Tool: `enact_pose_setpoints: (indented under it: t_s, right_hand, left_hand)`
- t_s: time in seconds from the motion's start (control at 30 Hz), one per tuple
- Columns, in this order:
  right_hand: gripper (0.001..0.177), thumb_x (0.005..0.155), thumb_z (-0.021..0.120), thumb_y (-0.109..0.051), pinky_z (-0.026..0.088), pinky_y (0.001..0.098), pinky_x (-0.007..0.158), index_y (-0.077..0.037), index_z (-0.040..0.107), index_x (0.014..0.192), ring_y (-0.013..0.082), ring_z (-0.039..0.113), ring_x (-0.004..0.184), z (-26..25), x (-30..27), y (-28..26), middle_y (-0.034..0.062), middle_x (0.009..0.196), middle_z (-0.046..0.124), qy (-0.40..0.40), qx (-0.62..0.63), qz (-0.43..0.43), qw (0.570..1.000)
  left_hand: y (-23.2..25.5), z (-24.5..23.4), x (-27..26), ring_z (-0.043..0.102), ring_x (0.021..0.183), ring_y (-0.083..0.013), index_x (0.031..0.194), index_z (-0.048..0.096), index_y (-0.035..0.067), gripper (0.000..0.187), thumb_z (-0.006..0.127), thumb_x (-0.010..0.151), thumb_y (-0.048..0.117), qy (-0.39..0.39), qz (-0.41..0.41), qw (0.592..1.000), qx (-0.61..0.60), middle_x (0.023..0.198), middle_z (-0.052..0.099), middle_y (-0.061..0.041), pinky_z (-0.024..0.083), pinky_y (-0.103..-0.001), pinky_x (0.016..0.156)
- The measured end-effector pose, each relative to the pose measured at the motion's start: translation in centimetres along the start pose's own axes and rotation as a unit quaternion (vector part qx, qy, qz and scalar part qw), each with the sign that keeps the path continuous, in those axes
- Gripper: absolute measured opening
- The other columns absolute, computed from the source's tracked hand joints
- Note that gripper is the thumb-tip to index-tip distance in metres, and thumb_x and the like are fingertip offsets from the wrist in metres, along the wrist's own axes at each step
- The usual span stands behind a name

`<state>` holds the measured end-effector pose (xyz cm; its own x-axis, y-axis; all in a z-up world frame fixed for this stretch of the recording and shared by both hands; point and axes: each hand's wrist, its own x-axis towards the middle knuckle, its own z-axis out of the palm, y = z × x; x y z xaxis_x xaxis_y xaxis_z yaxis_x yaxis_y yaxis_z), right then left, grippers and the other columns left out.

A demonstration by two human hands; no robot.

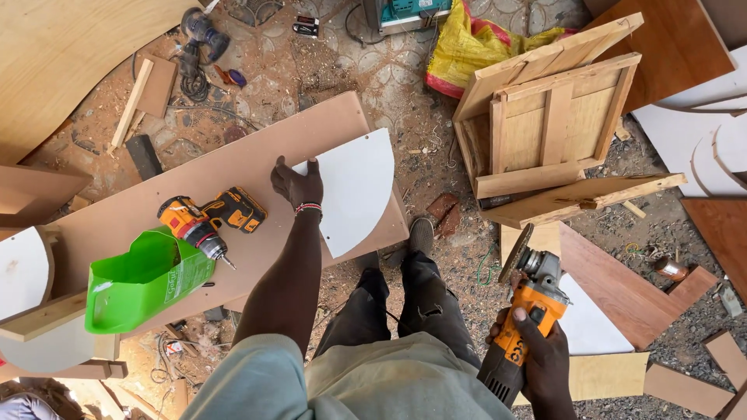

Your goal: Sand the edges of a curved wooden panel using an angle grinder

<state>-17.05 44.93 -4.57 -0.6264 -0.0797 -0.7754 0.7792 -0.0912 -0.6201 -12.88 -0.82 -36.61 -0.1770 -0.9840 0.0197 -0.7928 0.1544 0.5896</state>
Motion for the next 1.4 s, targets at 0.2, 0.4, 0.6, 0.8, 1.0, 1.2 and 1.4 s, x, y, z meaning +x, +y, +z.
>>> enact_pose_setpoints:
  t_s: [0.2,0.4,0.6,0.8,1.0,1.2,1.4]
  right_hand:
    - [0.03,0.094,0.068,-0.026,0.055,0.0417,0.059,0.0,0.063,0.109,0.0302,0.064,0.064,3.0,5.5,-0.8,0.0177,0.08,0.064,0.039,-0.095,-0.023,0.994]
    - [0.042,0.088,0.089,-0.028,0.059,0.0446,0.071,0.004,0.066,0.103,0.03,0.072,0.069,5.8,9.5,-0.7,0.0217,0.08,0.07,0.06,-0.222,-0.064,0.971]
    - [0.064,0.104,0.058,-0.067,0.063,0.0391,0.06,-0.004,0.062,0.102,0.0253,0.074,0.065,9.9,12.3,0.3,0.0156,0.079,0.069,0.026,-0.049,0.003,0.998]
    - [0.072,0.097,0.053,-0.077,0.065,0.0435,0.061,-0.007,0.068,0.096,0.0291,0.075,0.066,10.6,17.3,0.7,0.0153,0.076,0.072,-0.099,-0.032,0.15,0.983]
    - [0.062,0.09,0.064,-0.066,0.064,0.048,0.065,-0.005,0.072,0.094,0.0336,0.075,0.068,13.2,21.9,-0.7,0.018,0.078,0.072,-0.137,-0.026,0.206,0.969]
    - [0.067,0.096,0.063,-0.063,0.062,0.0463,0.051,0.002,0.07,0.086,0.0345,0.072,0.054,16.5,25.3,-2.9,0.0234,0.068,0.069,-0.15,-0.137,0.17,0.964]
    - [0.065,0.094,0.071,-0.06,0.061,0.0497,0.047,0.004,0.067,0.087,0.0381,0.07,0.05,18.9,26.1,-5.8,0.027,0.064,0.066,-0.151,-0.199,0.155,0.956]
  left_hand:
    - [11.7,-5.3,-1.9,0.059,0.119,-0.0355,0.113,0.067,0.0,0.038,0.048,0.107,0.033,-0.058,0.441,0.895,0.04,0.124,0.066,-0.017,0.039,-0.052,0.107]
    - [9.2,-2.3,-2.0,0.064,0.088,-0.0269,0.102,0.07,0.016,0.042,0.05,0.103,0.052,0.028,0.42,0.897,0.133,0.084,0.06,-0.004,0.047,-0.044,0.085]
    - [9.8,-2.3,-1.8,0.062,0.088,-0.0257,0.101,0.069,0.016,0.041,0.048,0.104,0.051,0.023,0.399,0.907,0.13,0.085,0.058,-0.003,0.046,-0.043,0.08]
    - [12.0,-2.2,-1.5,0.062,0.084,-0.0254,0.098,0.07,0.014,0.043,0.044,0.107,0.047,0.033,0.368,0.918,0.144,0.082,0.058,-0.004,0.046,-0.042,0.078]
    - [12.6,-2.1,-1.3,0.063,0.083,-0.024,0.099,0.07,0.015,0.038,0.046,0.107,0.044,0.028,0.369,0.919,0.138,0.083,0.058,-0.003,0.047,-0.04,0.076]
    - [12.6,-1.1,-0.8,0.065,0.085,-0.0219,0.099,0.07,0.018,0.033,0.048,0.107,0.042,0.033,0.372,0.915,0.152,0.085,0.061,-0.001,0.048,-0.039,0.075]
    - [13.2,-1.2,-0.8,0.066,0.085,-0.0233,0.101,0.07,0.016,0.032,0.048,0.108,0.038,0.01,0.371,0.916,0.152,0.086,0.062,-0.002,0.049,-0.04,0.077]
